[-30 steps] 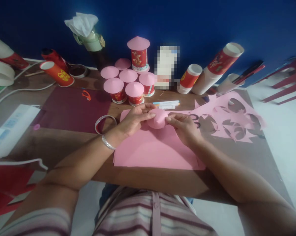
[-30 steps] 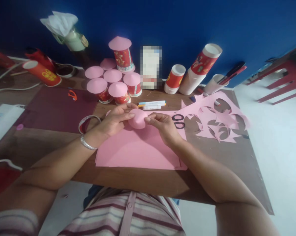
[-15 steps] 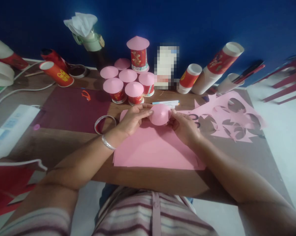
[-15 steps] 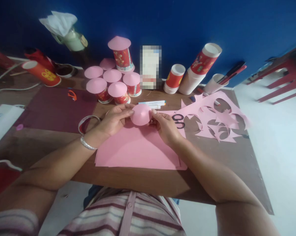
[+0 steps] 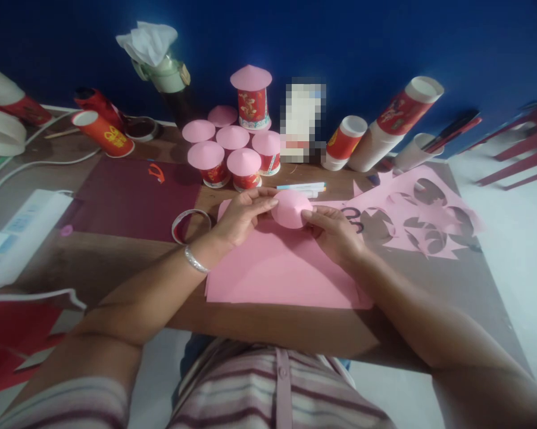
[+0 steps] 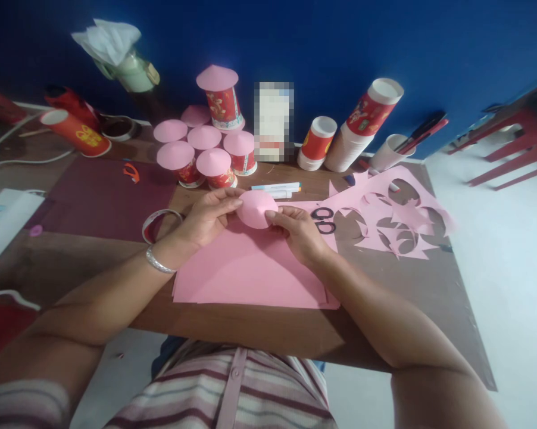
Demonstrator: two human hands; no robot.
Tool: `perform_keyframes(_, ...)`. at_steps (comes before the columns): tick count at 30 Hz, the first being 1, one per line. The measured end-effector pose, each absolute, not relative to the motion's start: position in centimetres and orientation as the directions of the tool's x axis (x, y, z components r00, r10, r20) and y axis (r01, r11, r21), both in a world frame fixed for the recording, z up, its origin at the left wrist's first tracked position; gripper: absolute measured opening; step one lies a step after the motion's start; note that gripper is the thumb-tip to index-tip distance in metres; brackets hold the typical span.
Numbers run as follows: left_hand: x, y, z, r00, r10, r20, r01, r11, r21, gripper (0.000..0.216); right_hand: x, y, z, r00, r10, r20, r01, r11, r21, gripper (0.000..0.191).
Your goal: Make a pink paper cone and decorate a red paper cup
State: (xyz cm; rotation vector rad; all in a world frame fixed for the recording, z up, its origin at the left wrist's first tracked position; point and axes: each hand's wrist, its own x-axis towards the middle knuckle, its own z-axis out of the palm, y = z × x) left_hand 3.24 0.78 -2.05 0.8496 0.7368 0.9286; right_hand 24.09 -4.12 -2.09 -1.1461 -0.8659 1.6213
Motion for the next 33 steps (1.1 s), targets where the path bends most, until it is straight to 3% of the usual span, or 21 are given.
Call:
perform_keyframes(12, 3.31, 0.75, -1.92, 0.426, 0.888, -0.171, -0.445, 0.371, 0.815, 0.033, 24.22, -4.20, -2.42, -0.104, 0.943, -0.315, -0.272, -0.332, -0.903, 0.037)
perform_keyframes(26, 3.33, 0.71, -2.21, 0.444, 0.877, -0.186, -0.344, 0.358, 0.868, 0.039, 23.70, -4.22, -2.44, -0.164, 0.960, -0.228, -0.285, -0.267, -0.921, 0.034)
perform_keyframes(33, 3.39, 0.51, -2.10, 0.439, 0.878, -0.193, -0.300, 0.346, 0.889, 0.039, 23.80, -4.35, -2.12, -0.163, 0.954, -0.252, -0.272, -0.289, -0.918, 0.032)
